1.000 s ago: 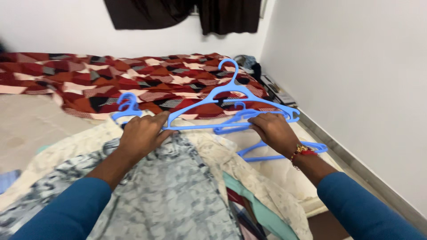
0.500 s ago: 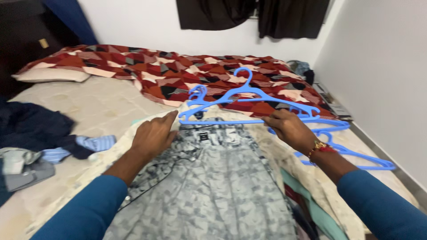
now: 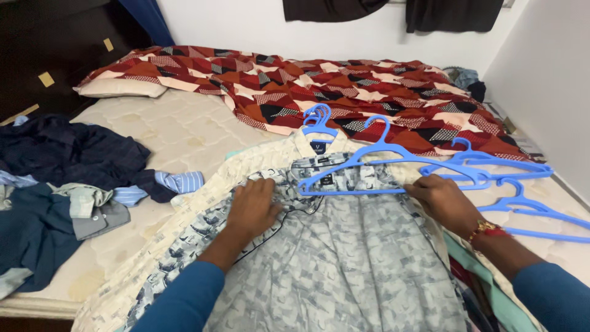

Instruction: The person buttons a light-colored patterned shirt laid on a bed, then places it on a blue hanger. The person then buttons a second patterned shirt and places it on another hanger.

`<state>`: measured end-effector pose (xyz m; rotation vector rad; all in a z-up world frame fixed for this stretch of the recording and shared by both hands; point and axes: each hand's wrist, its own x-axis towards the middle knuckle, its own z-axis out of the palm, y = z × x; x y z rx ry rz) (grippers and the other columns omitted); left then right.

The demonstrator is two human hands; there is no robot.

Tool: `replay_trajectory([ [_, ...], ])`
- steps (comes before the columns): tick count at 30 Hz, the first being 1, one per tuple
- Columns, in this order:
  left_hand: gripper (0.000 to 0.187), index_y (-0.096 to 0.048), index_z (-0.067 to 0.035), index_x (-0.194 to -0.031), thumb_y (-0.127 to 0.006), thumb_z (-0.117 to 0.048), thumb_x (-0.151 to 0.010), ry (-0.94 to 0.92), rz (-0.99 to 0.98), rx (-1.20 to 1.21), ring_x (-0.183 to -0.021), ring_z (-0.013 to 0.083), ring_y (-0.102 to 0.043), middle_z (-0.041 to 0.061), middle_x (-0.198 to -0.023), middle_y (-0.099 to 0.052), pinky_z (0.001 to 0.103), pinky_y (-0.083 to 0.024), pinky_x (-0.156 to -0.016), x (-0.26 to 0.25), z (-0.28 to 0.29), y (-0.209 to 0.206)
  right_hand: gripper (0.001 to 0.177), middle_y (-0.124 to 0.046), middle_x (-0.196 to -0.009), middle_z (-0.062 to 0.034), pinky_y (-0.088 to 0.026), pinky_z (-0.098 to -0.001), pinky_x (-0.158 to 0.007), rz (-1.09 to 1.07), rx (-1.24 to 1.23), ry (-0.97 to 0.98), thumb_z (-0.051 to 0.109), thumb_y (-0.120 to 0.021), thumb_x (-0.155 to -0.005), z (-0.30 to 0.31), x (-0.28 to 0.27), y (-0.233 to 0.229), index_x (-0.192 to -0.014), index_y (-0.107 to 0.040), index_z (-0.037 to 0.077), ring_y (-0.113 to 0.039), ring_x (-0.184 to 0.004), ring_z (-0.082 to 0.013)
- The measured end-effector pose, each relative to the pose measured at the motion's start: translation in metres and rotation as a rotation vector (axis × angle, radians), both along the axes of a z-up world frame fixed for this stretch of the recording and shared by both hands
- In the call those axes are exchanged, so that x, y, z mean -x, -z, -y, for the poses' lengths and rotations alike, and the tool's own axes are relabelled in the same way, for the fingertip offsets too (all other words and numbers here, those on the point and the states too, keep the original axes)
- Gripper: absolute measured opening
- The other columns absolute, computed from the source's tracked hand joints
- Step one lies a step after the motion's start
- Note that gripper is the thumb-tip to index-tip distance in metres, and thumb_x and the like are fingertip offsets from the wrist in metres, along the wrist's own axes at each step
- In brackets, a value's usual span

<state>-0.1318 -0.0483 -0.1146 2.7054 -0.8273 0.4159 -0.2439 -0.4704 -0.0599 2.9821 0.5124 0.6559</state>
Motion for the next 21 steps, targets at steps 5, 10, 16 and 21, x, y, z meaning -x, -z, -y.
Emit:
replay_trajectory([
  [5, 0.060, -0.061, -0.010, -0.125, -0.079, -0.046, -0.080, 0.001, -0.238, -0.460, -0.126, 0.0311, -0.052, 0.012, -0.127, -0.062, 0.048, -0.038, -0.105, 0.016, 0.014, 0.007, 0.030, -0.073, -0.094, -0.0098, -0.056, -0.0422, -0.077, 0.005, -0.010, 0.024, 0.006, -0.071, -0.079, 0.014, 0.006, 0.012, -0.108, -0.077, 0.012, -0.068, -0.087, -0.0305],
  [10, 0.032, -0.074, -0.013, -0.110, -0.065, -0.027, -0.083, -0.001, -0.261, -0.477, -0.115, 0.0316, -0.064, 0.012, -0.116, -0.072, 0.050, -0.047, -0.100, 0.004, 0.008, 0.030, 0.036, -0.072, -0.097, -0.0109, -0.057, -0.0410, -0.077, -0.011, -0.013, 0.051, 0.004, -0.071, -0.076, 0.032, 0.007, 0.017, -0.111, -0.077, 0.012, -0.068, -0.088, -0.0301],
  [16, 0.047, -0.076, -0.004, -0.105, -0.056, -0.042, -0.085, -0.193, -0.743, -0.176, -0.107, 0.0334, -0.074, 0.018, -0.115, -0.076, 0.049, -0.054, -0.093, -0.025, -0.021, -0.011, 0.035, -0.073, -0.099, -0.0081, -0.056, -0.0412, -0.079, 0.031, 0.054, 0.078, 0.004, -0.071, -0.076, 0.038, 0.001, 0.022, -0.109, -0.077, 0.013, -0.069, -0.093, -0.0282],
  [21, 0.052, -0.070, -0.011, -0.119, -0.058, -0.048, -0.085, -0.398, -0.614, -0.242, -0.119, 0.0329, -0.066, 0.014, -0.127, -0.069, 0.051, -0.052, -0.097, -0.010, -0.026, -0.043, 0.040, -0.074, -0.099, -0.0060, -0.054, -0.0431, -0.078, 0.006, 0.089, 0.131, 0.002, -0.071, -0.073, 0.039, 0.004, 0.021, -0.110, -0.078, 0.016, -0.068, -0.094, -0.0279],
])
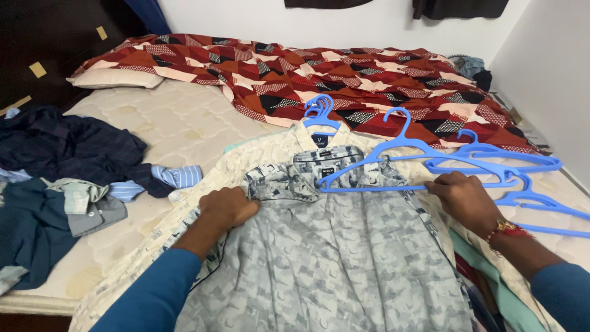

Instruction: The person buttons a light-colored patterned shirt laid on a bed, then places it on a blue hanger. The person then buttons a second patterned shirt and places it on another hanger.

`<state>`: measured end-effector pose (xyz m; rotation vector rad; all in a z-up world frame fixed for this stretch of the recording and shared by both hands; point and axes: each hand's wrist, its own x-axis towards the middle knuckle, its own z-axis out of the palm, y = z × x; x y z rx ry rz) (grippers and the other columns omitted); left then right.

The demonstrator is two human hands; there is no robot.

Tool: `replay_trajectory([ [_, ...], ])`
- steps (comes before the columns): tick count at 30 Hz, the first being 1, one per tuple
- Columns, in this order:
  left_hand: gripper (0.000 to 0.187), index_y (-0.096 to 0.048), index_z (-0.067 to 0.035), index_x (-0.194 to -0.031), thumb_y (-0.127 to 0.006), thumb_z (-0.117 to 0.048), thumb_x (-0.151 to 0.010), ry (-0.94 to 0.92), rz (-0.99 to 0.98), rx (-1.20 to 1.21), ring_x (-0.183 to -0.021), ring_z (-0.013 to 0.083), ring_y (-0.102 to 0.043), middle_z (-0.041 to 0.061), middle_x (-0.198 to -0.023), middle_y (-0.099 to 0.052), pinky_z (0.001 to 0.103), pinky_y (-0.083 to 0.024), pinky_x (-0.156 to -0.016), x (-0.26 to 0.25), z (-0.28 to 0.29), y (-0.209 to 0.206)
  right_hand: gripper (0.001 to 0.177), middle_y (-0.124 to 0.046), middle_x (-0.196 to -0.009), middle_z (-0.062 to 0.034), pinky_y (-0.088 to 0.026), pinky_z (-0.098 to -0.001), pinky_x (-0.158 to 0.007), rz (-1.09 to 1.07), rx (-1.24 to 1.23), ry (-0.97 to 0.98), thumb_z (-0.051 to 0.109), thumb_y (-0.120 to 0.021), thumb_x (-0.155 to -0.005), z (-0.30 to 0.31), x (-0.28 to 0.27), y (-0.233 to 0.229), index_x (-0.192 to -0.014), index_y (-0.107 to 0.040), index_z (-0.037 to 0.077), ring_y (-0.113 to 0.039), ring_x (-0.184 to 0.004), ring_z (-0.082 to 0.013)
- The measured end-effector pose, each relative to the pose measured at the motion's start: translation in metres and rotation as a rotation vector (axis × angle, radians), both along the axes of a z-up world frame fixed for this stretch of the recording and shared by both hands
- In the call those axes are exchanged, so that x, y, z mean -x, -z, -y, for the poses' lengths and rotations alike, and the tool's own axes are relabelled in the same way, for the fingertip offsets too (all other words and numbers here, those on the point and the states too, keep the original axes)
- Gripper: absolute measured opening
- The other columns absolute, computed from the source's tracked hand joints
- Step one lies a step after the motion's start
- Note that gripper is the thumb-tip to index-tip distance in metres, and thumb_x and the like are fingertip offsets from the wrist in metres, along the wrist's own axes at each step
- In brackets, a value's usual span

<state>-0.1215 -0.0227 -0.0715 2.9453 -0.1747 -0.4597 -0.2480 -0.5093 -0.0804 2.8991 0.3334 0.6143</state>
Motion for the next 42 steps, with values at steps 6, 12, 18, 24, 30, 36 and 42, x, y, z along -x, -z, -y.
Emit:
replay_trajectory([
  [6, 0.050, -0.060, -0.005, -0.124, -0.062, -0.041, -0.090, 0.362, 0.504, 0.109, -0.116, 0.0332, -0.060, 0.016, -0.122, -0.063, 0.050, -0.047, -0.099, 0.017, 0.045, 0.026, 0.031, -0.071, -0.100, -0.0048, -0.053, -0.0395, -0.085, -0.102, -0.058, 0.017, 0.010, -0.069, -0.083, -0.013, -0.001, 0.005, -0.112, -0.076, 0.019, -0.066, -0.098, -0.0259],
  [12, 0.041, -0.068, -0.007, -0.117, -0.064, -0.019, -0.078, 0.660, 0.852, 0.060, -0.117, 0.0321, -0.054, 0.015, -0.115, -0.065, 0.049, -0.039, -0.096, 0.010, 0.098, 0.086, 0.039, -0.071, -0.102, -0.0019, -0.049, -0.0424, -0.084, -0.113, 0.018, 0.044, 0.008, -0.068, -0.079, -0.029, 0.001, 0.003, -0.117, -0.073, 0.019, -0.064, -0.104, -0.0242],
  [18, 0.019, -0.078, -0.012, -0.096, -0.064, -0.020, -0.085, 0.588, 0.663, -0.076, -0.117, 0.0296, -0.053, 0.011, -0.114, -0.066, 0.047, -0.038, -0.096, -0.002, 0.108, 0.117, 0.045, -0.071, -0.109, -0.0034, -0.048, -0.0440, -0.085, -0.095, 0.009, 0.030, 0.006, -0.070, -0.074, -0.018, 0.017, -0.007, -0.117, -0.073, 0.016, -0.063, -0.108, -0.0245],
  [24, 0.016, -0.079, -0.011, -0.085, -0.069, -0.018, -0.075, 0.613, 0.723, -0.065, -0.120, 0.0311, -0.053, 0.013, -0.114, -0.066, 0.050, -0.038, -0.097, -0.009, 0.097, 0.118, 0.045, -0.073, -0.110, -0.0012, -0.049, -0.0421, -0.085, -0.112, -0.012, 0.071, 0.004, -0.070, -0.075, -0.008, 0.026, -0.003, -0.118, -0.073, 0.018, -0.065, -0.106, -0.0227],
  [30, 0.020, -0.077, -0.008, -0.091, -0.068, -0.026, -0.090, 0.288, 0.562, 0.422, -0.109, 0.0300, -0.061, 0.012, -0.106, -0.069, 0.053, -0.043, -0.096, 0.001, 0.087, 0.088, 0.040, -0.074, -0.107, -0.0028, -0.050, -0.0424, -0.081, -0.061, -0.039, 0.015, 0.007, -0.071, -0.077, -0.013, 0.022, 0.001, -0.115, -0.075, 0.017, -0.066, -0.102, -0.0251],
  [36, 0.019, -0.077, -0.006, -0.093, -0.073, -0.021, -0.083, 0.266, 0.864, 0.876, -0.106, 0.0341, -0.064, 0.012, -0.103, -0.075, 0.048, -0.046, -0.093, 0.002, 0.079, 0.067, 0.044, -0.074, -0.103, -0.0045, -0.052, -0.0423, -0.079, -0.061, -0.091, 0.013, 0.005, -0.070, -0.076, -0.036, 0.004, 0.005, -0.118, -0.076, 0.017, -0.067, -0.098, -0.0254],
  [42, 0.020, -0.074, -0.002, -0.100, -0.068, -0.020, -0.093, 0.334, 0.633, 1.044, -0.095, 0.0320, -0.071, 0.014, -0.100, -0.074, 0.041, -0.055, -0.086, 0.018, 0.065, 0.033, 0.038, -0.074, -0.100, -0.0081, -0.055, -0.0419, -0.078, 0.000, -0.158, -0.124, 0.002, -0.070, -0.075, -0.067, -0.016, 0.013, -0.111, -0.077, 0.013, -0.067, -0.093, -0.0289],
])
